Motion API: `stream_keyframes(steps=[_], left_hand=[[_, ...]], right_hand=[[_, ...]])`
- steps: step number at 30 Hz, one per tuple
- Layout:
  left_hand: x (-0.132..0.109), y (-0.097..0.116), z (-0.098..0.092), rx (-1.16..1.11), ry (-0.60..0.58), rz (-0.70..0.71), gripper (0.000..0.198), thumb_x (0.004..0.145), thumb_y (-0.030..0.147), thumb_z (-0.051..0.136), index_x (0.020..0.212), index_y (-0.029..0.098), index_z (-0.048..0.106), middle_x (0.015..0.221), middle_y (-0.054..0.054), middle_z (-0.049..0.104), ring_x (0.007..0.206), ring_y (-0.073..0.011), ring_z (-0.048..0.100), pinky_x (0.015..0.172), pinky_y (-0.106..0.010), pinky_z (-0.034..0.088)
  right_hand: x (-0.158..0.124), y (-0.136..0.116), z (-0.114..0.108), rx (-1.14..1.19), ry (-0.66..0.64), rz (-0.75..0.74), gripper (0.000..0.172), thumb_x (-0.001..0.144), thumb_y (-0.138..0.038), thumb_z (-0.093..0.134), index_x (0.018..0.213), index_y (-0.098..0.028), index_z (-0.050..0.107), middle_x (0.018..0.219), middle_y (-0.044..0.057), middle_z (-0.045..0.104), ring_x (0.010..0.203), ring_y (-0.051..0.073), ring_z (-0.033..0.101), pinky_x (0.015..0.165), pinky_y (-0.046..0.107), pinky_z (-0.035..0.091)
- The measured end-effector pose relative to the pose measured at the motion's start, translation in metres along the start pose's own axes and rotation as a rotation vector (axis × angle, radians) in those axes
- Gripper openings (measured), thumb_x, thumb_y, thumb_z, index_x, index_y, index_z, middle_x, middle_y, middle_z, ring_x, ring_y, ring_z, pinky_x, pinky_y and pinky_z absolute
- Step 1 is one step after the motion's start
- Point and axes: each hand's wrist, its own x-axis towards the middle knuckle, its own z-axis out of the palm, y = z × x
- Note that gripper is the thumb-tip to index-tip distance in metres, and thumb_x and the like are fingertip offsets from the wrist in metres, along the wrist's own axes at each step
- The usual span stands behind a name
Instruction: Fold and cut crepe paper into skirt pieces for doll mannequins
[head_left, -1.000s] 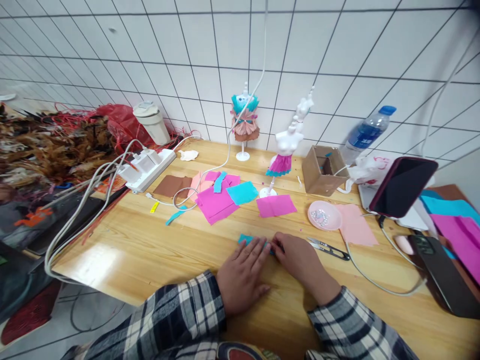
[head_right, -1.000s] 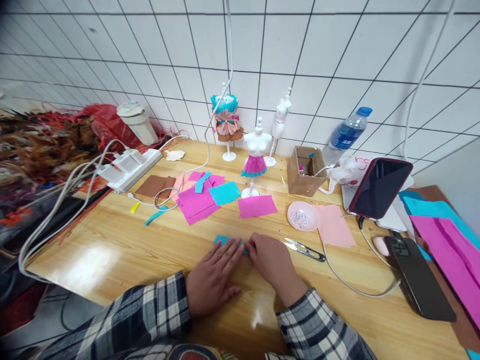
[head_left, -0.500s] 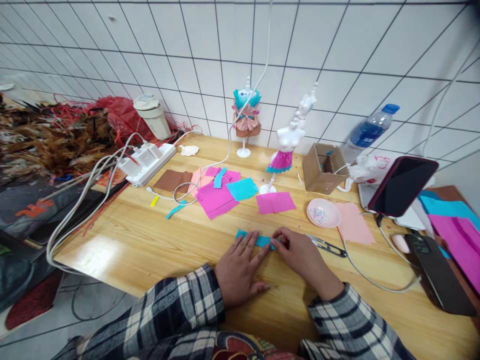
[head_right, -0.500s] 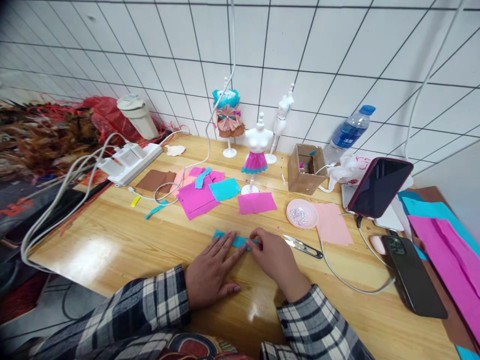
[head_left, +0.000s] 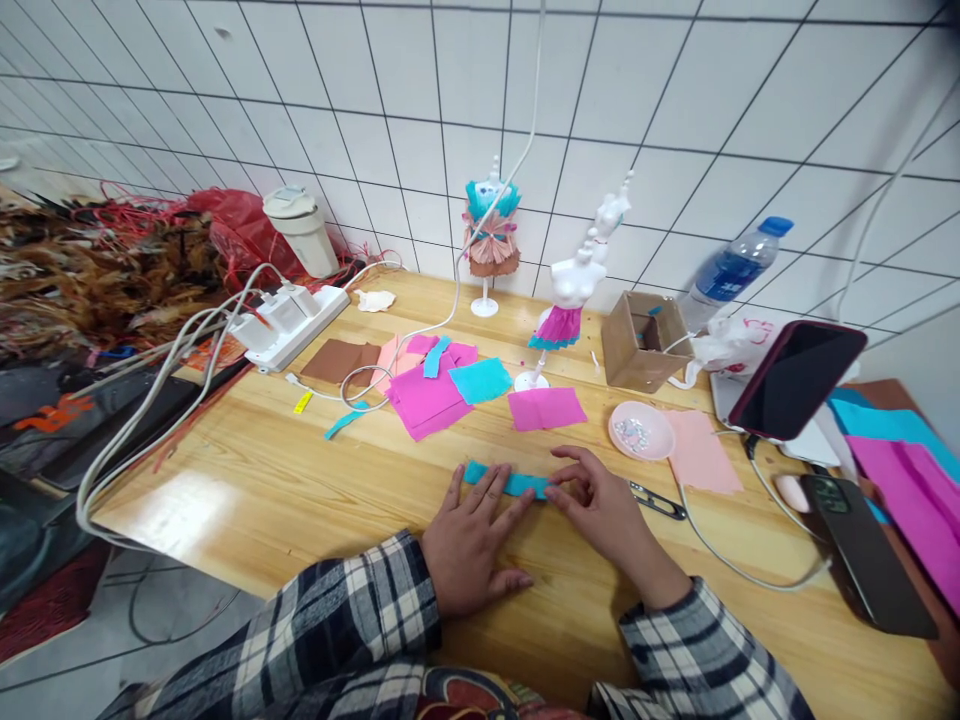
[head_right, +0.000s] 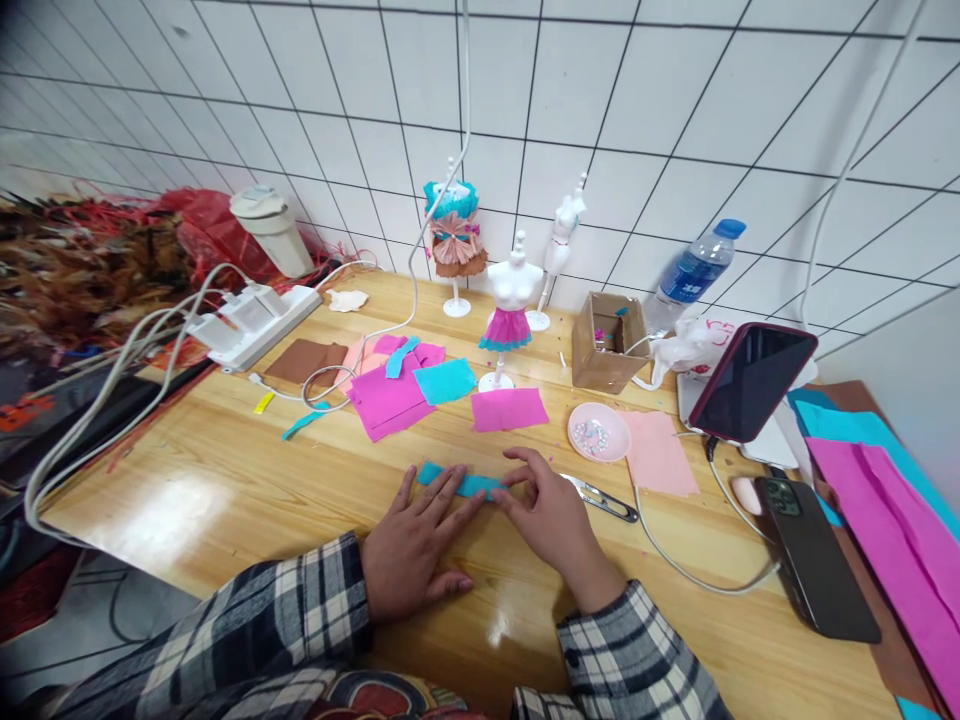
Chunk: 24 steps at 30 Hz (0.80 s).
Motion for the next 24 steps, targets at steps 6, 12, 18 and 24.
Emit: stream_keyframes(steps=[6,12,18,24], left_hand=[[-0.001,-0.002,0.001,-0.014,0.019,0.003,0.084,0.081,0.072,0.036,0.149,0.026,0.020,0.155,-0.016,0.021,0.141,-0.0341,0.023,0.112,-0.058,0.013],[-0.002,-0.006,0.003,-0.033,0.048,0.022,0.090,0.079,0.073,0.042,0.150,0.022,0.019,0.155,-0.016,0.021,0.140,-0.0339,0.024,0.112,-0.051,0.021],[-0.001,-0.003,0.000,-0.018,0.004,-0.008,0.087,0.080,0.075,0.034,0.149,0.025,0.019,0.156,-0.015,0.019,0.140,-0.0334,0.025,0.112,-0.054,0.016],[0.000,0.001,-0.008,-0.034,-0.031,-0.032,0.084,0.081,0.075,0.029,0.149,0.028,0.018,0.156,-0.015,0.019,0.141,-0.0345,0.022,0.110,-0.062,0.010]], right_hand=[[0.000,0.008,0.005,0.029,-0.077,0.065,0.060,0.077,-0.026,0.061,0.133,-0.031,0.041,0.089,-0.002,0.070,0.068,0.015,0.063,0.064,0.027,0.046],[0.005,0.012,0.013,0.004,-0.089,0.139,0.059,0.079,-0.032,0.059,0.135,-0.026,0.040,0.081,-0.001,0.070,0.073,0.018,0.066,0.065,0.029,0.046],[0.004,0.002,0.014,-0.048,-0.031,0.173,0.056,0.080,-0.031,0.057,0.133,-0.026,0.040,0.076,-0.003,0.069,0.071,0.018,0.065,0.063,0.028,0.043],[0.004,-0.005,0.014,-0.153,-0.009,0.184,0.050,0.081,-0.030,0.055,0.130,-0.028,0.042,0.073,-0.004,0.066,0.069,0.018,0.064,0.060,0.028,0.043]])
